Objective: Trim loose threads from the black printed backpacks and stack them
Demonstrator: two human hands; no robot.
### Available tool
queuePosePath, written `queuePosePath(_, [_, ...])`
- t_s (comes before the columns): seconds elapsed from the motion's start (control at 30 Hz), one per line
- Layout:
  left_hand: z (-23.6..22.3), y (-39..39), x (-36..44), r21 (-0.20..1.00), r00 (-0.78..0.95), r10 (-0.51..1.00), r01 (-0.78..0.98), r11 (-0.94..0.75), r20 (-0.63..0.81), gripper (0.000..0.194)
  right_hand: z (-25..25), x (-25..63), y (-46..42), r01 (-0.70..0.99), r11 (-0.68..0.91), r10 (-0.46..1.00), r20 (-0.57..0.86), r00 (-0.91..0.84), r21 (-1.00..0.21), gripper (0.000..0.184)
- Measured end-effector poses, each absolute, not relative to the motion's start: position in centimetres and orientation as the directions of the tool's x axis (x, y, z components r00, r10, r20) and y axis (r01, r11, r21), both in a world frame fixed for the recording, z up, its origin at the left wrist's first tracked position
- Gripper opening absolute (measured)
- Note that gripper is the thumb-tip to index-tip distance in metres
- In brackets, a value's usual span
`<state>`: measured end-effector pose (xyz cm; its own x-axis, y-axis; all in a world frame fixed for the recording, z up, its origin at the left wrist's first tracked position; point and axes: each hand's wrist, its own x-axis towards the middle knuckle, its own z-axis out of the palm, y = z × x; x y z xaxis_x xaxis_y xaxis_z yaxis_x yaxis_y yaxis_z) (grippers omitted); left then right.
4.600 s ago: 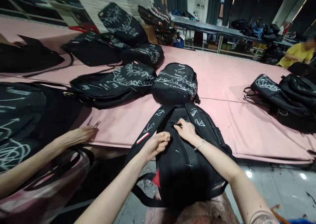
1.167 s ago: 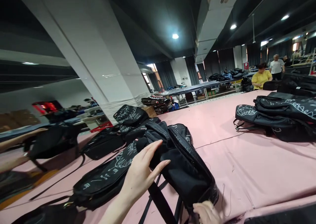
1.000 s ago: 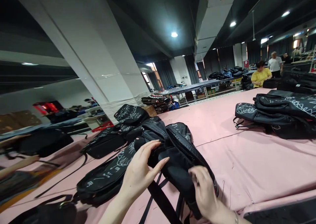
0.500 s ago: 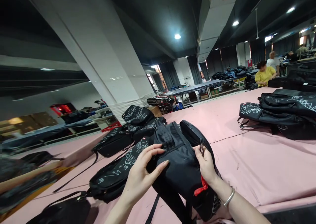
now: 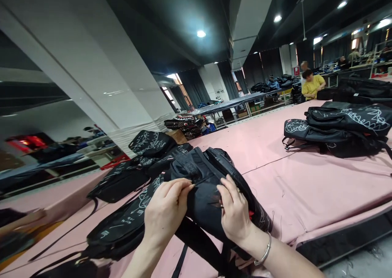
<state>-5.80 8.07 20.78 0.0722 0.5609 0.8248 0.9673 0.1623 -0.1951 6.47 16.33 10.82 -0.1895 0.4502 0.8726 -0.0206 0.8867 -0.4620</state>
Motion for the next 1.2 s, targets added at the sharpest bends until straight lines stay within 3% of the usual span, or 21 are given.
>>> queuePosePath(0.17, [20.8,7.8,-6.5,0.042,-0.112,0.586,0.99,0.131,0.803,0.011,13.1,6.9,16.0,0.186,0.82,0.572,0.794,-0.205,-0.542,0.03])
queuePosePath(0.27, [20.6,7.6,-6.5,0.119,-0.192,0.569,0.979,0.163,0.8,0.013,14.2,7.5,15.4,0.256,0.77,0.638,0.717,-0.28,-0.585,0.02])
queuePosePath(0.33, [20.5,7.5,-6.4,0.144,-0.216,0.568,0.975,0.17,0.794,0.013,14.6,7.9,14.8,0.213,0.765,0.639,0.674,-0.37,-0.608,0.012])
queuePosePath(0.43, [20.4,7.4,-6.1,0.167,-0.231,0.557,0.972,0.165,0.798,0.012,15.0,7.7,14.2,0.172,0.763,0.615,0.618,-0.489,-0.623,0.016])
queuePosePath(0.67, [20.2,7.4,-5.7,0.165,-0.226,0.488,0.972,0.165,0.843,0.011,15.9,6.3,14.5,0.269,0.759,0.62,0.534,-0.575,-0.593,0.014])
queuePosePath(1.03, [20.2,7.9,-4.5,0.154,-0.207,0.471,0.977,0.15,0.857,0.013,17.4,6.1,14.8,0.336,0.813,0.569,0.53,-0.629,-0.475,0.01])
queuePosePath(1.1, [20.3,7.7,-4.7,0.217,-0.244,0.431,0.97,0.111,0.869,0.013,17.3,6.5,15.0,0.294,0.822,0.552,0.554,-0.623,-0.488,0.01])
queuePosePath(1.2, [20.4,7.4,-7.4,0.411,-0.381,0.33,0.911,-0.023,0.864,0.03,16.6,7.4,14.9,0.194,0.804,0.557,0.598,-0.576,-0.561,0.015])
